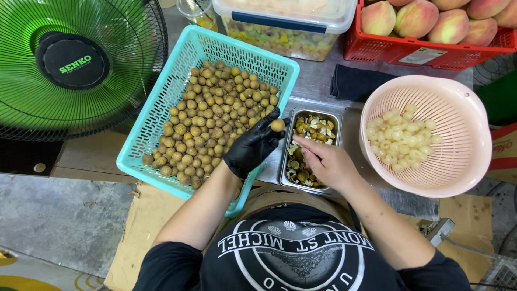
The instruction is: The person peels longans by hand, removing the outer skin and discarding the pits into a small metal container before placing the fruit into a strainer.
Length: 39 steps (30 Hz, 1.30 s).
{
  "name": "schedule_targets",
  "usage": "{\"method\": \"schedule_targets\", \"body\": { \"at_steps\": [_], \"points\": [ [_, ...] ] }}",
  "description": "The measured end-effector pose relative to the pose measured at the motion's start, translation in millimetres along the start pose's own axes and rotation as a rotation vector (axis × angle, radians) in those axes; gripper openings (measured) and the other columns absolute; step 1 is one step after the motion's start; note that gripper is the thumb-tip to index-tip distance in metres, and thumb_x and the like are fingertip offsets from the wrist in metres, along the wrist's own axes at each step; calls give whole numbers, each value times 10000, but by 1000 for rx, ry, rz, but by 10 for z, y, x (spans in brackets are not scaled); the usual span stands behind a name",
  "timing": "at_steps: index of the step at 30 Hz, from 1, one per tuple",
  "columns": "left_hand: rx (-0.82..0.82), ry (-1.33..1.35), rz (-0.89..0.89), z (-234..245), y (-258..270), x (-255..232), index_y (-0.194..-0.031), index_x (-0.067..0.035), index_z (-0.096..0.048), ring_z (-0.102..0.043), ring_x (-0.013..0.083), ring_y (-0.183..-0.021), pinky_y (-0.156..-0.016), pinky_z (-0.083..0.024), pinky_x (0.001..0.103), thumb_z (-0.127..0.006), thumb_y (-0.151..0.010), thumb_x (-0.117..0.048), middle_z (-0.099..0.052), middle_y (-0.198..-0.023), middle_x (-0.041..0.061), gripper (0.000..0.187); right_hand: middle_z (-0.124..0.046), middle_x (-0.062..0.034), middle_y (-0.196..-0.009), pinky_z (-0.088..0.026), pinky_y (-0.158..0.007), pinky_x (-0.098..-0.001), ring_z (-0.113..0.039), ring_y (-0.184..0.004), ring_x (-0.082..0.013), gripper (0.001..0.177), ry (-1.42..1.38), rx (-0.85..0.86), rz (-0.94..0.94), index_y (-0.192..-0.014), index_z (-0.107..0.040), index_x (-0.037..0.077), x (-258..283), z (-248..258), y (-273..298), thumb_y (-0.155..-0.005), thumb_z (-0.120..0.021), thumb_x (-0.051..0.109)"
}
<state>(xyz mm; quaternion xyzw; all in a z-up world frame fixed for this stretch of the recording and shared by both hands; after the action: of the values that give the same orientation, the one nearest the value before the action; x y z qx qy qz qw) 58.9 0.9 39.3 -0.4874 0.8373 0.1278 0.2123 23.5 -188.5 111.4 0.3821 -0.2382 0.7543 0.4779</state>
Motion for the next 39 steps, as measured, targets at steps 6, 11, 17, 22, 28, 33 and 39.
{"method": "schedule_targets", "body": {
  "at_steps": [6, 11, 17, 22, 28, 33, 39],
  "points": [
    [-158, -177, 74, -47, 12, 184, -1545, -79, -486, -596, 100, -1152, -957, -492, 261, -715, -973, -236, -620, -1361, 1, 636, -725, -131, -805, -542, -615, -452, -695, -677, -339, 500, 518, -44, 60, -1474, -555, 344, 464, 270, -59, -981, -612, 282],
    [-180, -221, 111, -1, 2, 304, -1470, -102, -578, -596, 77, -1046, -895, -481, 249, -713, -980, -235, -670, -1251, -26, 525, -683, -82, -712, -506, -512, -487, -659, -579, -330, 539, 778, 74, 151, -1497, -474, 353, 609, 287, -89, -976, -595, 286],
    [-369, -296, 58, 119, -9, 408, -1315, -92, -682, -625, 80, -932, -836, -511, 242, -698, -967, -254, -717, -1067, -30, 384, -653, -74, -680, -500, -506, -480, -649, -578, -323, 545, 790, 36, 238, -1488, -498, 345, 663, 266, -91, -961, -614, 267],
    [-399, -340, 45, 213, -31, 500, -1252, -52, -705, -610, 98, -886, -801, -502, 251, -692, -1006, -248, -699, -1007, 1, 315, -621, -55, -692, -502, -504, -443, -647, -597, -278, 587, 783, -76, 355, -1448, -566, 290, 597, 162, -57, -882, -679, 181],
    [-393, -388, -28, 334, -84, 582, -1196, -62, -675, -624, 93, -897, -812, -521, 252, -647, -1015, -255, -700, -1019, -6, 266, -625, -49, -690, -520, -537, -415, -643, -608, -258, 505, 689, -228, 332, -1378, -652, 263, 377, 40, -39, -892, -703, 139],
    [-254, -437, 239, 432, -71, 742, -1198, -51, -661, -627, 134, -867, -792, -529, 276, -636, -1051, -278, -693, -994, 30, 272, -733, -111, -844, -559, -655, -426, -704, -708, -295, 331, 408, -193, 5, -1306, -728, 307, -247, 106, -237, -1004, -634, 210],
    [-186, -245, 142, 131, -52, 614, -1459, -99, -562, -633, 90, -1071, -905, -514, 245, -641, -1010, -234, -678, -1276, -5, 476, -740, -201, -1045, -540, -769, -454, -703, -880, -366, 295, 308, 15, 57, -1289, -685, 58, -821, 54, -386, -1041, -610, 199]
  ]
}}
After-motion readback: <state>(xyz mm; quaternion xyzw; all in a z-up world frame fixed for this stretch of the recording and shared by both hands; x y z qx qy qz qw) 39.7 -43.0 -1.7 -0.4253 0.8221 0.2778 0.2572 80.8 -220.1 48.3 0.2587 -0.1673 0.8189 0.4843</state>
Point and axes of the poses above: each hand's wrist, its own y-axis away from the middle knuckle, its own z-axis out of the back of the hand, x = y × z, the point moved 6 cm from there along -y, towards the middle knuckle
